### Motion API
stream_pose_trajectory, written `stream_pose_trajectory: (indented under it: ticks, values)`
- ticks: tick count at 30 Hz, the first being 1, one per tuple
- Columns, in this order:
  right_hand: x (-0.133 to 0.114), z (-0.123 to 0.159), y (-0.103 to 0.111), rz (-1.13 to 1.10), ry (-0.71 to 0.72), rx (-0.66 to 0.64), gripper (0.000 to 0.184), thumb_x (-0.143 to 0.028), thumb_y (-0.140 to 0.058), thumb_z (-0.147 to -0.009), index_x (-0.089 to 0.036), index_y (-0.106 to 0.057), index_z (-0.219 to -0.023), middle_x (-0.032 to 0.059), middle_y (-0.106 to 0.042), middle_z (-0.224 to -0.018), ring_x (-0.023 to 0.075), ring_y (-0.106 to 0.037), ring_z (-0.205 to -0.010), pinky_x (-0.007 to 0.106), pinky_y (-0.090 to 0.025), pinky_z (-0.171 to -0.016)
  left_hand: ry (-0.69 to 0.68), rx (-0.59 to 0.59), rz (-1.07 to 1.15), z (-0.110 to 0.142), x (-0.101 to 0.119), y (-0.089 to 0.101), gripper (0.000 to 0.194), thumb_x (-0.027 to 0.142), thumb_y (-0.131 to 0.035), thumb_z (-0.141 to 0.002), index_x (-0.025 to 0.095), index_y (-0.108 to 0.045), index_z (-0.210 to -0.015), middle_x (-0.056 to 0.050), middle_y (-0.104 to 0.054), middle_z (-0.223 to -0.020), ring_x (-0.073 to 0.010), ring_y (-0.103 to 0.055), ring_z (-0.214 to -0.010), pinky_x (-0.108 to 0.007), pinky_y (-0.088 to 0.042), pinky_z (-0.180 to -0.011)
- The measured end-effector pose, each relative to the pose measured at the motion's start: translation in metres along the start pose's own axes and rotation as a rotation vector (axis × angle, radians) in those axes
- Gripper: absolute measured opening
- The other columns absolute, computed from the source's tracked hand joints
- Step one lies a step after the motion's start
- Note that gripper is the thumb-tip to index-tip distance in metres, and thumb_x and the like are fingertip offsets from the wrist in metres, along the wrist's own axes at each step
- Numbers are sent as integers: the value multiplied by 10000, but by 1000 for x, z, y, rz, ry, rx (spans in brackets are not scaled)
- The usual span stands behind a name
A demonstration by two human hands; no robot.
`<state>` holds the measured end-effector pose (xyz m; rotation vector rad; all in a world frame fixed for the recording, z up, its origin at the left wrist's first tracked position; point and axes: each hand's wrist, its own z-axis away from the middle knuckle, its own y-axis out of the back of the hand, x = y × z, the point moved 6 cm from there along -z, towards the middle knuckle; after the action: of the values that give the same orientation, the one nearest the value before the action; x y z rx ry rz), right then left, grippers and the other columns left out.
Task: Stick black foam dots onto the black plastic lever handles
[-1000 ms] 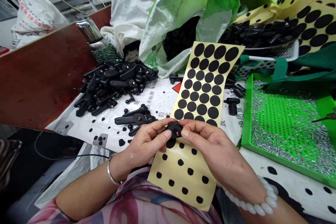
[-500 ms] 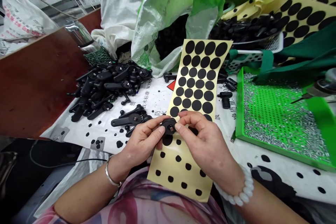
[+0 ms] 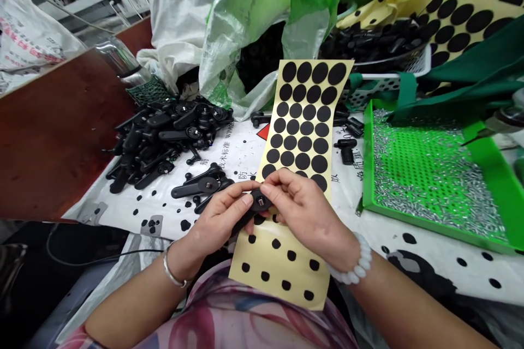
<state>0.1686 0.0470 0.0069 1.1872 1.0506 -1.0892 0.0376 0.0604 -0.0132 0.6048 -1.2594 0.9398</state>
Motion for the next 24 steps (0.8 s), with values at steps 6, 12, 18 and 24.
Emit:
stream_pose_trajectory:
  ticks: [6,12,18,24]
  values:
    - [7,14,-2,63,140,41,271,-357,-610,-840,-214,-564,-1066,35,-652,-845,164,-619,-719,264,-527,-613,11,20,79,1,-2,3,302,367,-514,-873,177,-563,-1102,-16,-607,-836,-51,-527,-522,-195,-434,-534]
    - [-12,23,-15,307,258,50,103,-254,-534,-866,-218,-561,-959,0,-616,-744,150,-591,-642,265,-485,-568,11,4,52,2,2,-5,323,435,-609,-809,178,-510,-977,21,-541,-707,-66,-489,-537,-177,-434,-490]
    - [-9,15,24,271,238,141,160,-300,-504,-890,-221,-642,-896,15,-662,-737,164,-623,-637,279,-498,-565,-123,200,-202,19,40,37,232,381,-575,-816,171,-558,-914,26,-545,-633,-83,-510,-511,-196,-431,-495]
    - [11,11,40,850,428,271,239,-274,-456,-908,-181,-677,-912,83,-655,-873,232,-618,-775,378,-496,-672,-403,672,-1126,22,64,91,307,328,-555,-829,192,-620,-1097,-48,-666,-919,-182,-610,-816,-326,-473,-818]
